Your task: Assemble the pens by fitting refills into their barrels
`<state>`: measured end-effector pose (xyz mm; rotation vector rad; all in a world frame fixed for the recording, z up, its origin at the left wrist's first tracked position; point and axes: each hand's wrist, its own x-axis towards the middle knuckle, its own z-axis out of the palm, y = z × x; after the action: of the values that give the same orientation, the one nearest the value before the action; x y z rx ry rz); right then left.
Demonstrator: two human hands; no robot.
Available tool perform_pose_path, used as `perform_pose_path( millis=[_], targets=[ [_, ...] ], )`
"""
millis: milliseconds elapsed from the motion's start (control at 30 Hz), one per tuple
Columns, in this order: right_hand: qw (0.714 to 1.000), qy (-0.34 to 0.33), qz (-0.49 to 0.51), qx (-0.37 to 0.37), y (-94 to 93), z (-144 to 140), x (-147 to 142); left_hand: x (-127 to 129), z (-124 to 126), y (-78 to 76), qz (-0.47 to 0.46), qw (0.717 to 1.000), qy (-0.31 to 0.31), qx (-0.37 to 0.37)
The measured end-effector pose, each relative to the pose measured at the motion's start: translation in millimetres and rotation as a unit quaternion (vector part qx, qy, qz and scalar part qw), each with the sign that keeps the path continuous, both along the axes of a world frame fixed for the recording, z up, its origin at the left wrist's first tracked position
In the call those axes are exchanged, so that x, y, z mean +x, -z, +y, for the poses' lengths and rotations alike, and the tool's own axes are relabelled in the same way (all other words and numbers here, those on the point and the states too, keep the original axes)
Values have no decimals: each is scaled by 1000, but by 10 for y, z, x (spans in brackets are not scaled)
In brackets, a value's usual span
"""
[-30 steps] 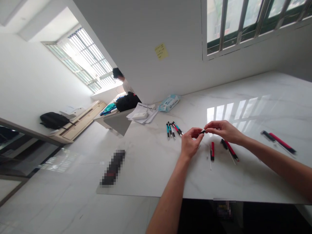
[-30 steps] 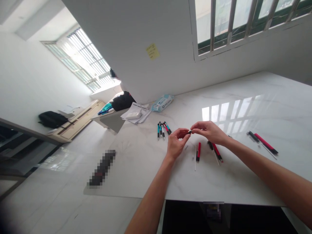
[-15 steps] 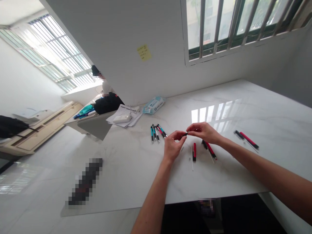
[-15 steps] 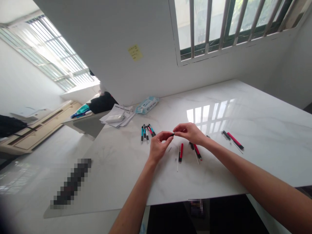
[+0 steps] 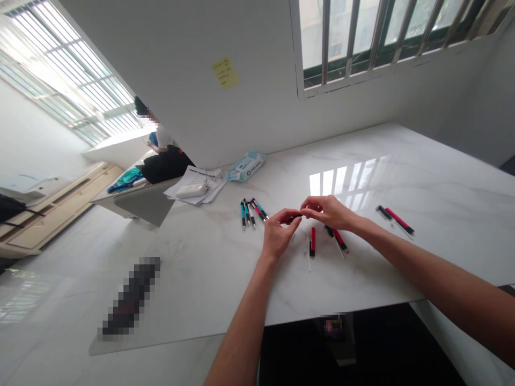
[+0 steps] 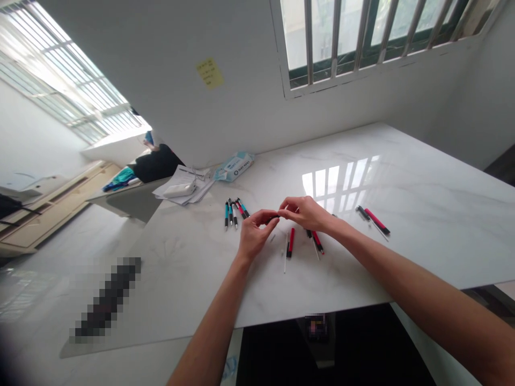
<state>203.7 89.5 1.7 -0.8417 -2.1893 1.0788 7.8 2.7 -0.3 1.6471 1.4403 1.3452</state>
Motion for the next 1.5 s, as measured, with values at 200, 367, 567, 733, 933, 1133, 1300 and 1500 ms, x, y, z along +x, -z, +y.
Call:
perform_pose_path(
  millis=[200, 367, 567, 733, 933, 1133, 1300, 1500],
  targets=[
    [1000, -24, 1, -1, -37, 8, 20, -29, 29, 34, -22, 1000, -5, -8],
    [999, -31, -7, 10, -82, -5, 28, -33, 33, 41, -31, 999, -2, -9],
    [999, -21, -9, 30, -87, 12, 43, -33, 34, 42, -44, 999, 6, -18],
    [999, -35, -10, -2, -72, -27, -16, -44, 38, 26, -122, 992, 21, -34],
    [998, -58, 13, -23, -113, -33, 3, -32, 56, 5, -212, 975, 11, -56],
    [982, -134, -109, 75, -89, 150, 216, -70, 97, 8, -267, 960, -37, -70],
    [968, -182, -149, 87, -38, 187, 214, -98, 98, 27, -237, 968, -37, -70],
    [975, -192, -112, 26, -192, 202, 275, -82, 76, -17, -191, 978, -26, -81]
  ],
)
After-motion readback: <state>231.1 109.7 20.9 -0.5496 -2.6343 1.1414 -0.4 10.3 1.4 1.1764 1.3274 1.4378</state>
